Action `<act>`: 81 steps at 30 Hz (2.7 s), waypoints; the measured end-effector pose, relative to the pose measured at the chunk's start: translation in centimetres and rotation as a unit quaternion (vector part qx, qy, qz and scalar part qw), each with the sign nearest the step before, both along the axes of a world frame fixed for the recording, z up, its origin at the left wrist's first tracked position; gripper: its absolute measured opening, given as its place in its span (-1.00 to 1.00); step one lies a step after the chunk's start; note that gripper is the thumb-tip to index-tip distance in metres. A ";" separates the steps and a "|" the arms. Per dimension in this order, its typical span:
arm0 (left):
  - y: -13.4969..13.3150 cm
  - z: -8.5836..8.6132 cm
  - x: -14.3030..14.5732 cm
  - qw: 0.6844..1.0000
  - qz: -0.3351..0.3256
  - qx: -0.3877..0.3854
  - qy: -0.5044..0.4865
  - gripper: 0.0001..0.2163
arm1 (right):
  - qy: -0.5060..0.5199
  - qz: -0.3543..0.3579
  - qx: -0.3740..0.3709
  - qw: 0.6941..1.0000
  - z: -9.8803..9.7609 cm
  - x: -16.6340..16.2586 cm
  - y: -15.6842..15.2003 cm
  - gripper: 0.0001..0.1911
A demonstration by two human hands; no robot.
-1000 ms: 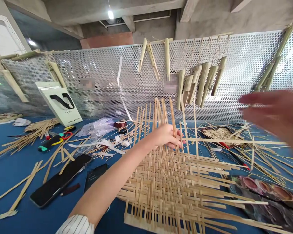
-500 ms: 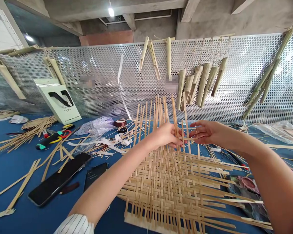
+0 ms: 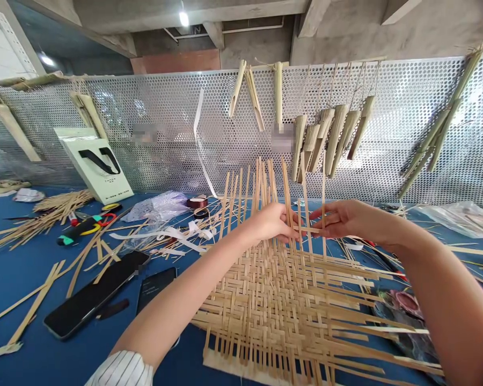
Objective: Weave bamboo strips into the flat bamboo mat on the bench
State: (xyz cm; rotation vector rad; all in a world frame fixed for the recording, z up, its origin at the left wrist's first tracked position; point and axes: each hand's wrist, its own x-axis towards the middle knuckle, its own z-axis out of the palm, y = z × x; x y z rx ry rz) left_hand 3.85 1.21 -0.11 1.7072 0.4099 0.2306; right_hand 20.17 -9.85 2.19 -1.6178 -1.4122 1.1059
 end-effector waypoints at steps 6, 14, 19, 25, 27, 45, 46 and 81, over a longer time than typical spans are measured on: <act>-0.1 0.0 0.0 1.000 0.005 0.005 -0.001 -0.80 | 0.033 0.008 -0.003 0.999 0.1 -0.2 -0.1 -0.71; 0.1 -0.3 0.1 1.000 0.000 -0.002 -0.007 -0.81 | 0.042 0.024 -0.002 0.999 0.2 -0.3 -0.2 -0.73; 0.0 -0.3 0.2 1.000 -0.001 0.001 -0.009 -0.79 | 0.026 0.031 0.003 0.999 0.4 -0.5 -0.1 -0.71; 0.1 -0.3 0.3 1.000 -0.002 0.006 -0.003 -0.80 | 0.011 0.025 0.004 1.000 0.0 -0.4 0.3 -0.56; 0.2 -0.3 0.3 1.000 -0.003 0.005 -0.003 -0.80 | 0.010 0.016 0.007 1.000 -0.1 -0.2 0.5 -0.58; -0.1 0.4 -0.3 1.000 -0.017 -0.011 -0.012 -0.79 | 0.094 0.024 0.014 0.995 -1.1 0.8 1.1 -0.70; -0.1 0.4 -0.3 1.000 -0.019 -0.011 -0.011 -0.79 | 0.095 0.025 0.015 0.995 -1.2 1.0 1.2 -0.70; 0.4 0.1 -0.3 0.999 -0.041 0.012 -0.014 -0.78 | 0.054 0.014 0.009 0.998 -1.0 1.3 1.0 -0.62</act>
